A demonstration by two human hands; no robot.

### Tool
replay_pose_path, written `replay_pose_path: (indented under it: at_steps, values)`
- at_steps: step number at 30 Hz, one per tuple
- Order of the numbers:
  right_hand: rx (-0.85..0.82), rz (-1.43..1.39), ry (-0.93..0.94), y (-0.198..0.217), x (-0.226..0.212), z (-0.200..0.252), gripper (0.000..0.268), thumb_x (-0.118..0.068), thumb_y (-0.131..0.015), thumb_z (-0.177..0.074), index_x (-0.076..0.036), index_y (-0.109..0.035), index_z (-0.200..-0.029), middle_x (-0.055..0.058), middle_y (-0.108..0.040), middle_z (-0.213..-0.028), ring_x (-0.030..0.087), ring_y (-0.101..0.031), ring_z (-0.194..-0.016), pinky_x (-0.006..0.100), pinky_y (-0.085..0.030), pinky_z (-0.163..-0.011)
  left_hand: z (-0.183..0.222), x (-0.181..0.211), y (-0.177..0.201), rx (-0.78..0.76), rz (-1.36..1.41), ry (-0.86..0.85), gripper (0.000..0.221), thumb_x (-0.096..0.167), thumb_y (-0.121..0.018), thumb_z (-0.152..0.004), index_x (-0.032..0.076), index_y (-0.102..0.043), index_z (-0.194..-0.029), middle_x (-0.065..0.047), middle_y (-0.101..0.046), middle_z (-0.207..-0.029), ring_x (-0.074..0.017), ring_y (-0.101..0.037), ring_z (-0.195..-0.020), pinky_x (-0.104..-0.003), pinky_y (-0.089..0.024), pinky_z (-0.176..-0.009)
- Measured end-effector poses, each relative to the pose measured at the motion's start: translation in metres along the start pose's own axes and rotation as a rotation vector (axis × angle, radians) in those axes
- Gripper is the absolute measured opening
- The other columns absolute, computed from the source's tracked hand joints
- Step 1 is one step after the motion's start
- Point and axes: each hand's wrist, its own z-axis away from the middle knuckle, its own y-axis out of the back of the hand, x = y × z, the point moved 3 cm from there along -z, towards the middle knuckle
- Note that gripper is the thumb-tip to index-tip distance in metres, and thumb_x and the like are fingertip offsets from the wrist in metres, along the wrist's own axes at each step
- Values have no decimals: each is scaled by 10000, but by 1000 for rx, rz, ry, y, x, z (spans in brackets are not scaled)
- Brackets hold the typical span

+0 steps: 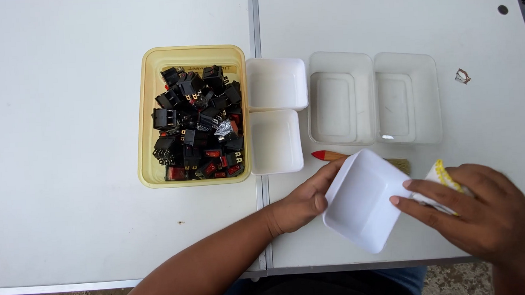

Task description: A person is meticulously cleaning a small white plastic container by wiping it thoroughly with a cloth.

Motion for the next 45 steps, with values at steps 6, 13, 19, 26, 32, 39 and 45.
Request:
replay_pose_path:
  at_steps: [6, 13, 19, 26, 32, 39, 45]
  values:
    - [218, -106, -313, -37, -35, 31, 231, -29, -762, -974, -246, -822, -1027, -28, -729, -1133, 265, -504, -832, 382, -494, -754, 2, 12, -11, -203, -40, -82, 1422, 746, -803, -645, 100, -66, -1676, -63, -221, -1680, -237, -244, -1574, -441, -184, -1344]
    - [286, -230, -279, -53, -44, 19, 212, -23, -720, -962, -190, -804, -1063, -12, -725, -1165, 268, -532, -896, 355, -514, -764, 7, 36, -23, -71, -94, 18, 1283, 384, -836, -702, 154, -25, -1669, -64, -339, -1556, -222, -342, -1474, -427, -314, -1260]
    - [161, -360, -482, -33, -26, 17, 309, -192, -862, -809, -149, -761, -1098, 70, -684, -1163, 224, -647, -1014, 363, -525, -923, 4, 43, -16, 14, -117, -3, 1204, 384, -871, -676, 119, -179, -1624, -45, -412, -1506, -219, -407, -1412, -425, -370, -1210]
    - [220, -777, -747, -30, -49, 5, 756, -47, -674, -896, -58, -311, -1559, 236, -517, -1402, 319, -560, -1346, 392, -498, -1093, -2, 47, -21, 53, -267, -34, 1185, 349, -878, -641, 88, -214, -1586, -51, -406, -1498, -212, -392, -1436, -385, -315, -1230]
    - [389, -555, -802, -50, -70, -17, 343, 61, -802, -837, 15, -656, -1144, 180, -715, -1217, 273, -719, -1126, 342, -584, -1001, 1, 44, -24, 0, -331, -36, 1169, 368, -866, -645, 116, -236, -1597, -36, -370, -1576, -184, -395, -1451, -391, -351, -1238]
    - [218, -1000, -521, -56, -62, 1, 262, -120, -859, -779, -108, -747, -1016, 118, -755, -1073, 182, -775, -921, 251, -623, -763, 2, 46, -14, 29, -323, -20, 1170, 320, -895, -607, 113, -278, -1579, -21, -445, -1477, -188, -440, -1406, -371, -341, -1242]
    - [370, -471, -669, -64, -57, -7, 300, 187, -704, -796, 0, -722, -1029, 157, -724, -1128, 260, -726, -993, 328, -593, -863, -2, 44, -26, 10, -258, 22, 1188, 359, -870, -608, 103, -269, -1600, -14, -452, -1479, -159, -430, -1409, -371, -348, -1239]
